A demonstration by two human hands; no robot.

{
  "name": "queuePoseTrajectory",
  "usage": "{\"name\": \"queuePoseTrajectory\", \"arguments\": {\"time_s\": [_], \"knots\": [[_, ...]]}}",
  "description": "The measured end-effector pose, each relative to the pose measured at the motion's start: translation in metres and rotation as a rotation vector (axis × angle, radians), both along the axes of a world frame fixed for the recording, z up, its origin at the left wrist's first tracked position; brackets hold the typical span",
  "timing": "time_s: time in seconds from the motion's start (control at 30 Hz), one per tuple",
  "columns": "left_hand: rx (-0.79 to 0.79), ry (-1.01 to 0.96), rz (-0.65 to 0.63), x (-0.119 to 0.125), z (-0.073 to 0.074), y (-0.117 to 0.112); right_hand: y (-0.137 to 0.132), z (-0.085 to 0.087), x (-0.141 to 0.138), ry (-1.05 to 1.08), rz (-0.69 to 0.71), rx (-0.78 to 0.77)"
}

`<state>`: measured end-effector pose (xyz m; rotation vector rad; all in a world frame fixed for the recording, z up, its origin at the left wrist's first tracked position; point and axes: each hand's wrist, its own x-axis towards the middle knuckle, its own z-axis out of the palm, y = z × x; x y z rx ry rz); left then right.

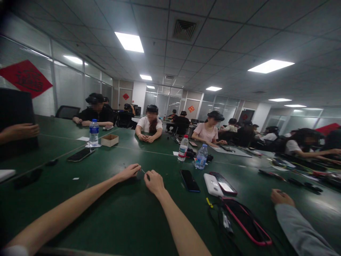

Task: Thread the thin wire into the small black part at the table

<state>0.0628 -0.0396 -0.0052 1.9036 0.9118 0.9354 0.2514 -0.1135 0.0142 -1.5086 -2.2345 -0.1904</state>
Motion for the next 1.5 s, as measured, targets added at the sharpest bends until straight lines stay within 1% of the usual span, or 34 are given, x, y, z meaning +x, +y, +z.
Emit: {"name": "queuePoseTrajectory", "arguments": {"time_s": [0.23, 0.43, 0.77, 0.87, 1.03, 1.13, 1.33, 1.5], "knots": [[-0.053, -0.070, 0.015, 0.0012, -0.0080, 0.0077, -0.0015, 0.0002, -0.0020, -0.060, 0.017, -0.011], [-0.038, -0.017, 0.011, 0.0011, -0.0042, 0.0041, 0.0000, -0.0006, -0.0008, -0.029, -0.013, 0.005], [0.004, -0.012, -0.014, 0.0010, -0.0003, -0.0006, 0.0015, -0.0026, -0.0010, -0.005, -0.051, 0.000], [0.007, 0.006, -0.008, 0.0015, 0.0007, -0.0012, 0.0027, -0.0036, -0.0007, -0.018, -0.043, 0.008], [-0.006, -0.009, 0.010, 0.0018, -0.0027, 0.0029, 0.0031, -0.0043, -0.0003, -0.026, -0.028, 0.024], [-0.022, -0.038, 0.027, 0.0019, -0.0046, 0.0048, 0.0011, -0.0028, -0.0009, -0.031, -0.015, 0.005], [-0.010, -0.019, 0.004, 0.0015, -0.0049, 0.0052, -0.0034, 0.0019, -0.0026, -0.016, -0.049, -0.058], [-0.020, -0.027, -0.020, 0.0005, -0.0055, 0.0060, -0.0023, 0.0009, -0.0018, -0.024, -0.024, -0.028]]}}
